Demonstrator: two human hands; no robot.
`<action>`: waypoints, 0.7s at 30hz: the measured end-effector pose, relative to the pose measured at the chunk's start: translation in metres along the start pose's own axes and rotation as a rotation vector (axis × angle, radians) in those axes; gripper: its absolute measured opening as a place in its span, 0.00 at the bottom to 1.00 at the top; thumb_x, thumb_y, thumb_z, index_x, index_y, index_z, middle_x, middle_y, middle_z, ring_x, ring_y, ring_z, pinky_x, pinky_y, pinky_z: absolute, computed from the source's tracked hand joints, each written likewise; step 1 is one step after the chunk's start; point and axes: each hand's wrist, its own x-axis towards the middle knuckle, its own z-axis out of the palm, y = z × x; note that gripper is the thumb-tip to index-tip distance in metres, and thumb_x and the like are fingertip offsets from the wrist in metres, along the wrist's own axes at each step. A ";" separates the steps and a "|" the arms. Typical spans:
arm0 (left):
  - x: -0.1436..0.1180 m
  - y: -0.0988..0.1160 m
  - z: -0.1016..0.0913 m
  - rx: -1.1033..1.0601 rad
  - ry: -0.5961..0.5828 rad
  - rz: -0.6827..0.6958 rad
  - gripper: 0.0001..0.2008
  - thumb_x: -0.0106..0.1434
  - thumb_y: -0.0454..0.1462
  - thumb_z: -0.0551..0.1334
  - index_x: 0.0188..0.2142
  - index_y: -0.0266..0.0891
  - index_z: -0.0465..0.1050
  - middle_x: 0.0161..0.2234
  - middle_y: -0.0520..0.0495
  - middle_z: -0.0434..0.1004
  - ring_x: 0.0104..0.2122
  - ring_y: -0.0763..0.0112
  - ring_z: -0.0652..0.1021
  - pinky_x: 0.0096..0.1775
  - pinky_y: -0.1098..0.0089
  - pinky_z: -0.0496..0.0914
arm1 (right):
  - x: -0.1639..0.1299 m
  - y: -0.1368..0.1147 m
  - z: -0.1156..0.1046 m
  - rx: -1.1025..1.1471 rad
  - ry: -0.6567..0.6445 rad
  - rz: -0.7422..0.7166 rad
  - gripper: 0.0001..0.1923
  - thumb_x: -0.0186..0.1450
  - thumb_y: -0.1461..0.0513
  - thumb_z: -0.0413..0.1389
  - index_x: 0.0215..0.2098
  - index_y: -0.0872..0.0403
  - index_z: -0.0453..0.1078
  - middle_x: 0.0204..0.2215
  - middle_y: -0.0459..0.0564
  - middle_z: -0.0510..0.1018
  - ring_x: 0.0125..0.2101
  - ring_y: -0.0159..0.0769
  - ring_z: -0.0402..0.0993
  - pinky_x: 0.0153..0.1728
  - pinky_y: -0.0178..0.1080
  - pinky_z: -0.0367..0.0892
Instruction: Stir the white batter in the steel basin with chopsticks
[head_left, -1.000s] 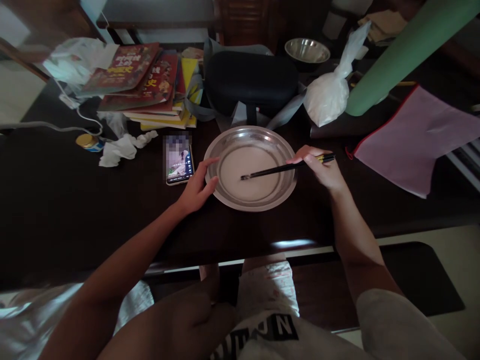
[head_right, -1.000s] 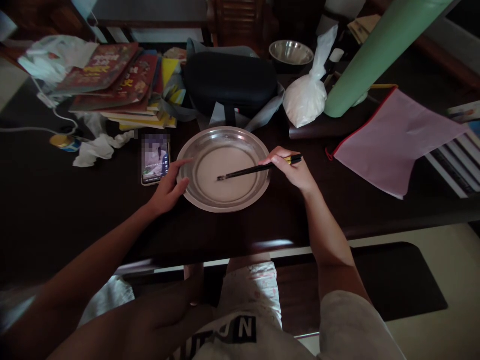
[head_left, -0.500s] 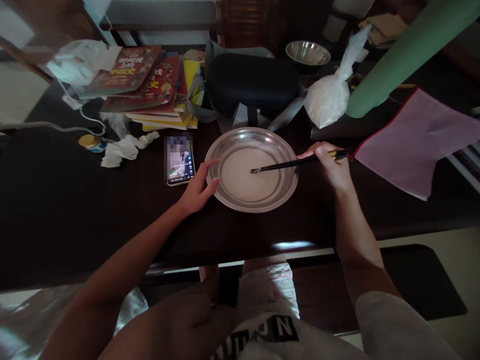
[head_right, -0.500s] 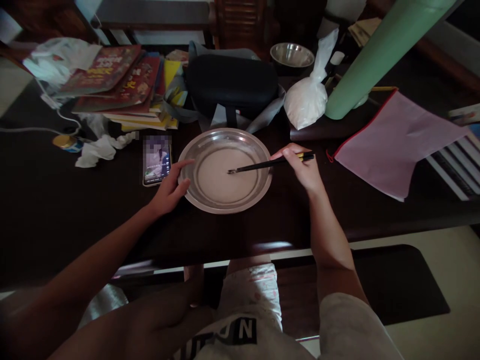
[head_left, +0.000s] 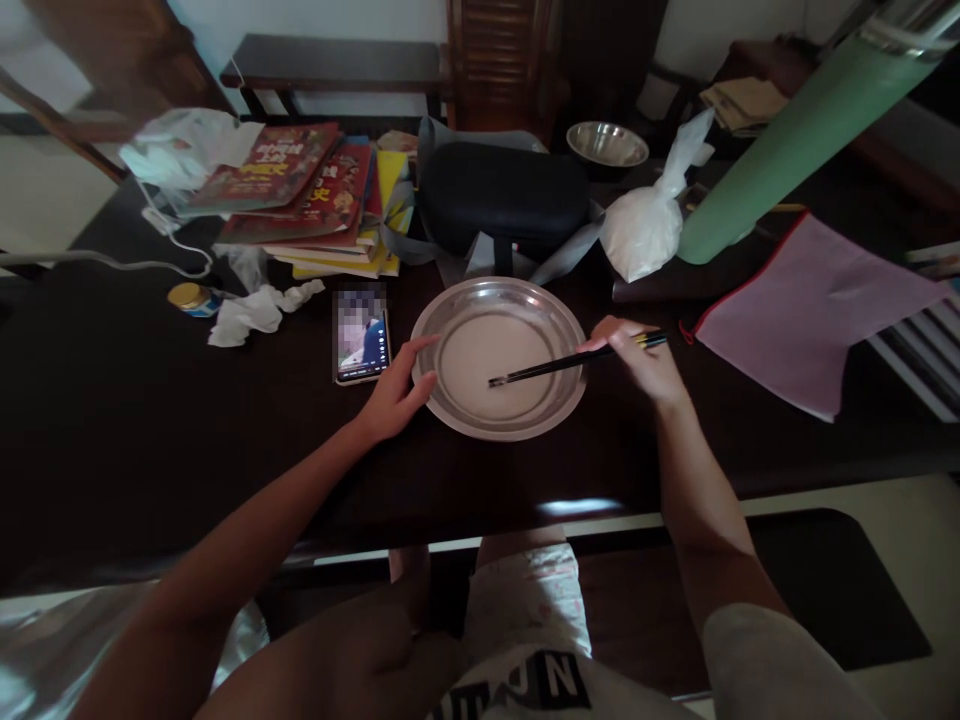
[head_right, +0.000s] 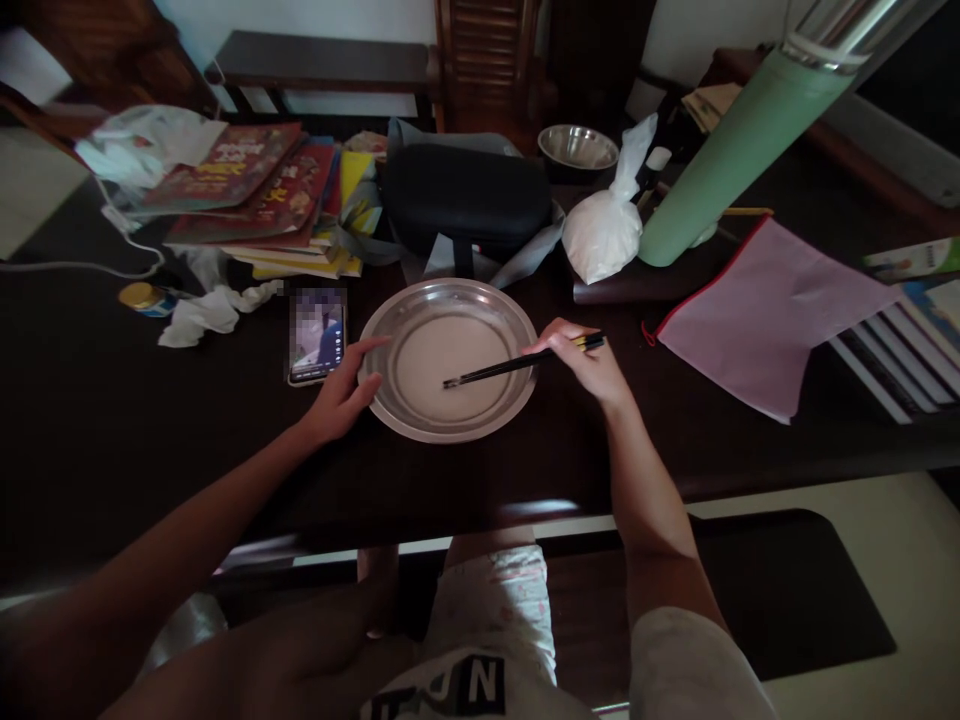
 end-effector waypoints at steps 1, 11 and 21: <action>0.000 0.000 0.000 0.000 0.007 -0.004 0.28 0.73 0.53 0.50 0.63 0.37 0.60 0.57 0.36 0.71 0.56 0.53 0.74 0.58 0.52 0.70 | 0.000 0.000 0.001 -0.007 -0.035 -0.005 0.15 0.68 0.49 0.58 0.34 0.45 0.82 0.32 0.46 0.85 0.37 0.39 0.82 0.43 0.44 0.75; -0.001 0.000 0.002 -0.013 0.023 -0.055 0.31 0.71 0.57 0.49 0.63 0.39 0.61 0.57 0.37 0.72 0.55 0.53 0.75 0.57 0.52 0.70 | 0.001 -0.002 0.000 -0.014 -0.027 0.000 0.15 0.66 0.47 0.58 0.33 0.46 0.82 0.30 0.46 0.85 0.35 0.38 0.81 0.42 0.43 0.75; 0.000 0.002 0.001 -0.023 0.019 -0.060 0.31 0.71 0.57 0.49 0.63 0.39 0.61 0.58 0.36 0.71 0.56 0.52 0.74 0.58 0.52 0.69 | 0.001 -0.006 -0.001 -0.015 -0.032 0.011 0.17 0.66 0.47 0.58 0.32 0.48 0.82 0.31 0.47 0.85 0.35 0.38 0.82 0.42 0.42 0.74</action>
